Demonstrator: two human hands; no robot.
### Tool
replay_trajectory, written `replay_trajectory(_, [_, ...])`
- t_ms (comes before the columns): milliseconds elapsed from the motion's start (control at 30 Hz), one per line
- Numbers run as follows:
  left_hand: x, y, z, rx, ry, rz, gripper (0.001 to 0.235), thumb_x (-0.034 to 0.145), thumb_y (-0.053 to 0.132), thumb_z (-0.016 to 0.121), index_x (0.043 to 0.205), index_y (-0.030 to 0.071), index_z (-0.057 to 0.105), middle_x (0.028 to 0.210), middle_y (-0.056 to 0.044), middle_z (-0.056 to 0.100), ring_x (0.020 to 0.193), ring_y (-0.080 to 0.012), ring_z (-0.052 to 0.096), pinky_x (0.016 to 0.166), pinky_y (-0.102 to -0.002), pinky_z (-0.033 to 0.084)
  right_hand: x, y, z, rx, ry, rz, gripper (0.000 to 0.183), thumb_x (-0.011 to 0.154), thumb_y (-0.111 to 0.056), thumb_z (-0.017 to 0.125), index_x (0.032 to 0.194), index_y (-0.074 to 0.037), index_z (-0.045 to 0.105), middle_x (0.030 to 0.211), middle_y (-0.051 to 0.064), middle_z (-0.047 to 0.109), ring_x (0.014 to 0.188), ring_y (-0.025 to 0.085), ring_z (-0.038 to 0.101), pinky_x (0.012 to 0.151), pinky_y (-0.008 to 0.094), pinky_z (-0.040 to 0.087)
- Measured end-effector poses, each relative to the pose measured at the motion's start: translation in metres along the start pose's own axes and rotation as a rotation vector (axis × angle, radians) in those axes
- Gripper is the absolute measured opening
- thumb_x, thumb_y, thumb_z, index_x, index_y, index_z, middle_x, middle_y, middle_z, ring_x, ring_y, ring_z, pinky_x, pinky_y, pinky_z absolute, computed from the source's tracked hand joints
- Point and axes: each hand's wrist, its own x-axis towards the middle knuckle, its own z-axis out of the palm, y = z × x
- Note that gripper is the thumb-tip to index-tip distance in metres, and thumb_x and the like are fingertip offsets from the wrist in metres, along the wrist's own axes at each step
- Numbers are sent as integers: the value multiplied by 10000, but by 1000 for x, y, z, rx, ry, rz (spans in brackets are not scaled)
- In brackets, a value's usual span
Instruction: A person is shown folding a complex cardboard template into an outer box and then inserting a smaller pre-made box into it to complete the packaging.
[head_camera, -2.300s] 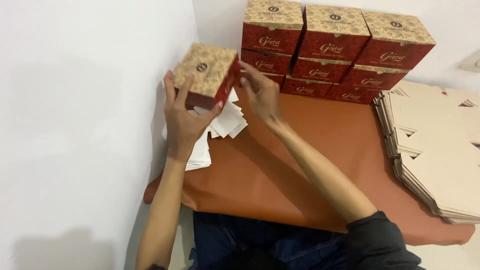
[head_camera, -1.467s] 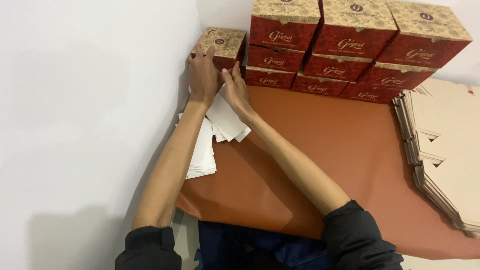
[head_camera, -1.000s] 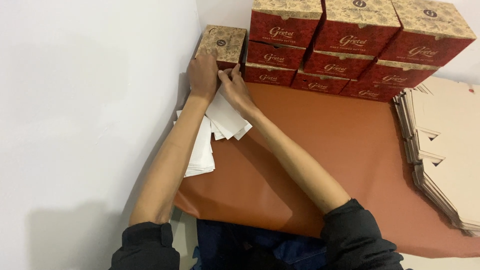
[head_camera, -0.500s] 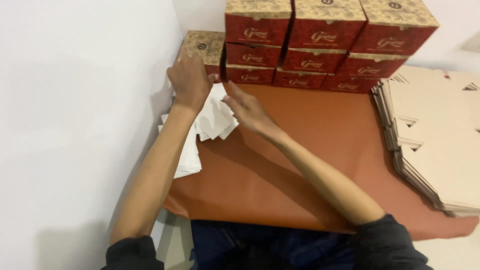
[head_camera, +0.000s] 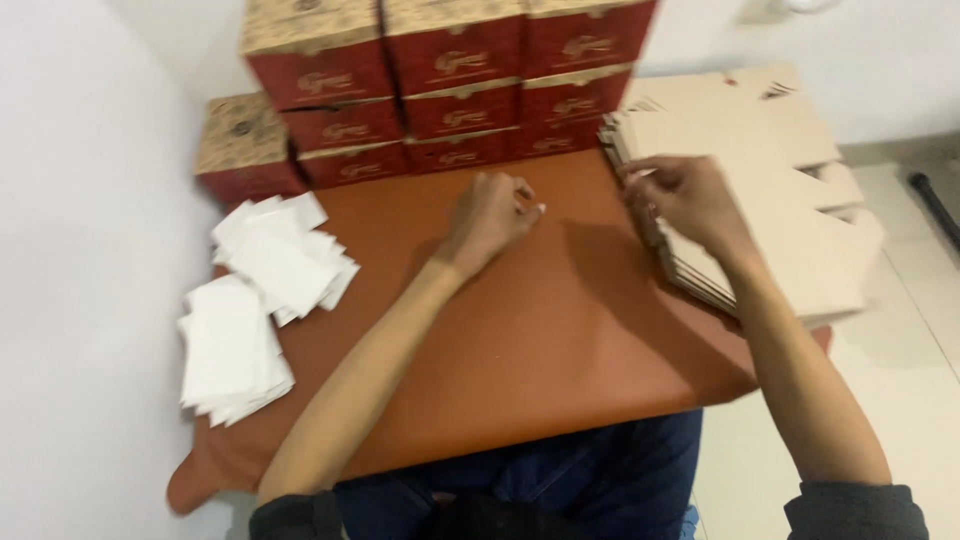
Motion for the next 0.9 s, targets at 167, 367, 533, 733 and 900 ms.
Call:
replay_trajectory(167, [34, 65, 68, -118, -93, -1, 267, 911, 398, 790, 931, 135, 752, 800, -64, 798, 848, -295, 757, 722, -477, 569, -3, 128, -97, -331, 364, 97, 315, 1024, -120, 782, 1338, -147, 799, 1054, 114, 789, 893, 252, 747, 737, 429, 591])
replay_trajectory(367, [66, 93, 127, -7, -104, -67, 639, 870, 674, 713, 1001, 51, 654, 1047, -201, 746, 1017, -455, 704, 748, -542, 540, -22, 202, -151, -489, 442, 502, 521, 1013, -453, 824, 1312, -29, 779, 1092, 208, 785, 1073, 393, 714, 798, 567, 563])
replay_trajectory(533, [80, 91, 138, -11, -46, -141, 638, 808, 661, 853, 836, 78, 594, 856, -118, 704, 759, -296, 656, 574, -452, 481, -31, 218, -154, -274, 505, 561, 515, 864, -490, 1006, 1106, -88, 794, 1006, 126, 767, 931, 235, 711, 733, 451, 568])
replay_trajectory(733, [80, 96, 139, -38, 25, -58, 822, 849, 457, 976, 554, 184, 259, 490, 38, 310, 508, -192, 318, 496, -387, 249, -33, 213, -155, -342, 622, 425, 339, 840, -358, 1050, 954, -146, 812, 930, 39, 749, 795, 200, 661, 608, 429, 501])
replay_trajectory(900, [75, 101, 135, -10, 14, -62, 532, 906, 492, 852, 693, 115, 543, 648, -31, 628, 656, -333, 642, 611, -496, 486, -47, 175, -167, -106, 498, 419, 163, 1142, -240, 756, 1080, -135, 648, 1020, 64, 764, 854, 155, 714, 626, 354, 498])
